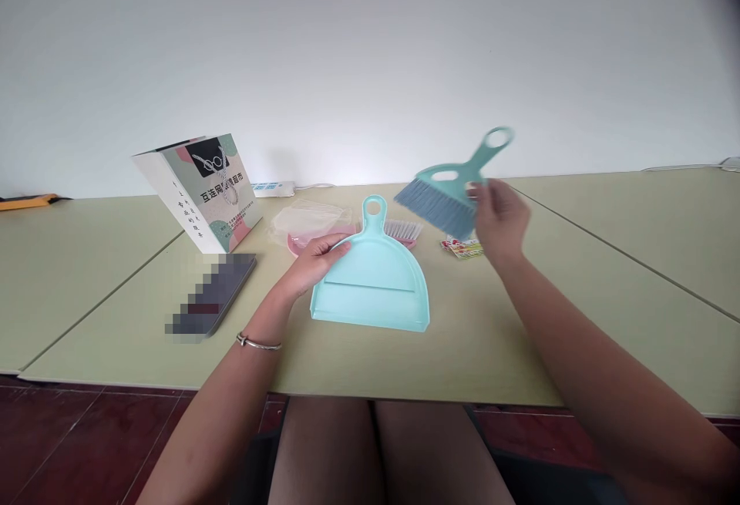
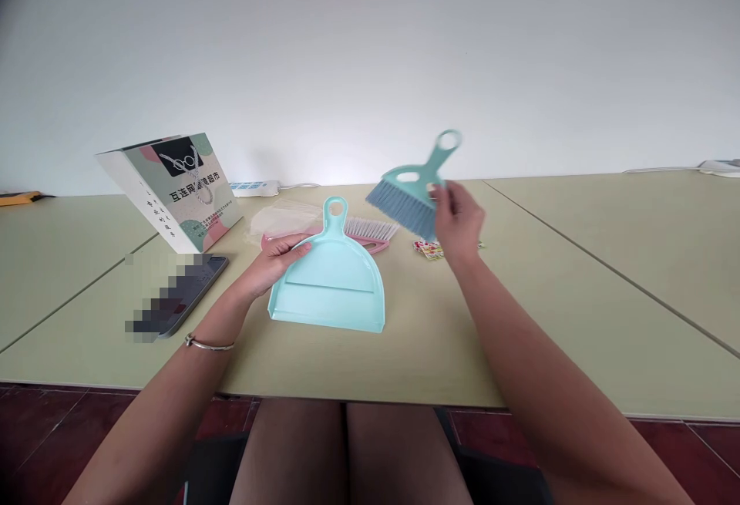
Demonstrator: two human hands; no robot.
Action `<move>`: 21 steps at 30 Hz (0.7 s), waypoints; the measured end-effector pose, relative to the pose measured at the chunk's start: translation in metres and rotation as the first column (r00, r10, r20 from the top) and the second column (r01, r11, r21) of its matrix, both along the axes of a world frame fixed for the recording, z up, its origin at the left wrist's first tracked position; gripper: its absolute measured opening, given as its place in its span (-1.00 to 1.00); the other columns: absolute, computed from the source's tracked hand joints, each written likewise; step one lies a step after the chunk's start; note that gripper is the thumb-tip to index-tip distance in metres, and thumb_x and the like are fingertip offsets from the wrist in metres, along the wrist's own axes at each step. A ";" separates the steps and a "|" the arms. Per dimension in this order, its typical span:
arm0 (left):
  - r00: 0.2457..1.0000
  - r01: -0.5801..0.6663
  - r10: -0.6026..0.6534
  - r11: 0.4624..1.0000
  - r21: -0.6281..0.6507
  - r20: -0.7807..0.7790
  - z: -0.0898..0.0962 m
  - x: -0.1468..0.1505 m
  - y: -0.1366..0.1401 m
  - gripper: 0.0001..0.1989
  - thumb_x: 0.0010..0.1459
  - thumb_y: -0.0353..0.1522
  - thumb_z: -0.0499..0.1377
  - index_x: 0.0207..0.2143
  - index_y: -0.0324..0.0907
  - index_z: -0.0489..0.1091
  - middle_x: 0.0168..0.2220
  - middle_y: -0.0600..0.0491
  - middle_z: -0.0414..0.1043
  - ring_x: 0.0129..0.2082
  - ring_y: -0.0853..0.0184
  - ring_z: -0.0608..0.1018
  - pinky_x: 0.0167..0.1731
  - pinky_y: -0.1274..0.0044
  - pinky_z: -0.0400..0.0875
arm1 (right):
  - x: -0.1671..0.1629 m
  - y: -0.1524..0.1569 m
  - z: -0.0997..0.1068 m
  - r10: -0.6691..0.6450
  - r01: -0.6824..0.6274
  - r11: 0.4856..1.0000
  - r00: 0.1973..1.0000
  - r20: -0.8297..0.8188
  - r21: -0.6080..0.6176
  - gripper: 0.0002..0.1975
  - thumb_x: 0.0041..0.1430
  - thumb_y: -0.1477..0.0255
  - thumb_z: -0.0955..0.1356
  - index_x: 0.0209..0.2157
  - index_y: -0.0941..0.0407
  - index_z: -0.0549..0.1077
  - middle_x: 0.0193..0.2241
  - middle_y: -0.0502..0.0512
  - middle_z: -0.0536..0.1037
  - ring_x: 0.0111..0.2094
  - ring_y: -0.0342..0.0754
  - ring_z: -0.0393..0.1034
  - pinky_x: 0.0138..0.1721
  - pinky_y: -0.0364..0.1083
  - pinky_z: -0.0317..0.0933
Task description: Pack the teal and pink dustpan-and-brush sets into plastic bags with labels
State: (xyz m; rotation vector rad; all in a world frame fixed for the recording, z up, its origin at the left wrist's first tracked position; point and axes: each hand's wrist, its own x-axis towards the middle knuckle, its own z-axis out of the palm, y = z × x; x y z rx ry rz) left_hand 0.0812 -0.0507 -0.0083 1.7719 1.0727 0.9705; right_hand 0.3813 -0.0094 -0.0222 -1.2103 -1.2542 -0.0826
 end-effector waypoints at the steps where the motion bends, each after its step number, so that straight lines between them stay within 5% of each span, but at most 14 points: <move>1: 1.000 0.004 -0.004 1.000 -0.006 0.000 -0.001 0.000 0.000 -0.68 0.09 -0.14 0.12 -0.17 -0.02 0.52 -0.15 0.06 0.51 -0.12 0.10 0.46 -0.14 0.33 0.31 | 0.006 0.000 0.005 0.003 0.009 0.997 0.988 -0.156 0.076 -0.73 0.19 0.24 0.22 -0.34 0.10 0.45 -0.43 0.08 0.50 -0.35 -0.03 0.40 -0.25 -0.06 0.22; 5: 1.000 0.024 -0.024 0.997 -0.070 -0.003 -0.004 0.000 0.002 -0.64 0.07 -0.11 0.13 -0.15 -0.06 0.50 -0.19 0.05 0.51 -0.17 0.14 0.47 -0.19 0.38 0.32 | 0.004 -0.007 0.018 0.193 -0.173 0.981 0.920 -0.342 0.089 -0.75 0.14 0.27 0.24 -0.52 0.08 0.37 -0.40 0.08 0.49 -0.31 -0.04 0.38 -0.26 -0.05 0.21; 9: 1.000 0.024 -0.023 0.991 -0.131 0.004 -0.006 0.001 0.003 -0.60 0.06 -0.09 0.14 -0.12 -0.10 0.48 -0.15 0.04 0.48 -0.16 0.19 0.46 -0.18 0.41 0.31 | -0.036 -0.030 0.017 0.391 -0.416 0.889 0.907 -0.155 -0.191 -0.78 0.09 0.27 0.30 -0.51 0.09 0.43 -0.42 0.04 0.52 -0.37 -0.05 0.39 -0.34 -0.08 0.22; 13: 0.999 0.021 -0.014 0.984 -0.178 0.042 -0.007 0.002 0.004 -0.57 0.04 -0.09 0.16 -0.10 -0.11 0.46 -0.17 0.03 0.48 -0.16 0.21 0.45 -0.17 0.42 0.30 | -0.073 -0.049 0.008 0.547 -0.512 0.760 0.836 -0.030 -0.401 -0.76 0.17 0.26 0.24 -0.32 0.07 0.47 -0.38 0.03 0.56 -0.32 -0.03 0.43 -0.31 -0.09 0.22; 17: 0.990 0.023 0.009 0.973 -0.229 0.139 -0.008 0.003 0.004 -0.58 0.03 -0.10 0.18 -0.12 -0.12 0.45 -0.19 0.04 0.47 -0.17 0.23 0.46 -0.17 0.44 0.30 | -0.085 -0.055 0.000 0.477 -0.419 0.797 0.878 0.028 -0.435 -0.77 0.20 0.27 0.21 -0.30 0.08 0.42 -0.36 0.03 0.54 -0.33 -0.03 0.41 -0.32 -0.09 0.19; 21: 0.992 0.121 -0.115 0.981 -0.151 0.045 -0.008 0.007 0.001 -0.54 0.00 -0.13 0.23 -0.08 -0.16 0.39 -0.15 0.02 0.42 -0.14 0.23 0.43 -0.17 0.46 0.30 | -0.091 -0.054 -0.008 0.444 -0.396 0.839 0.894 0.050 -0.372 -0.85 0.20 0.31 0.22 -0.32 0.07 0.33 -0.33 0.06 0.50 -0.26 0.00 0.38 -0.25 -0.05 0.21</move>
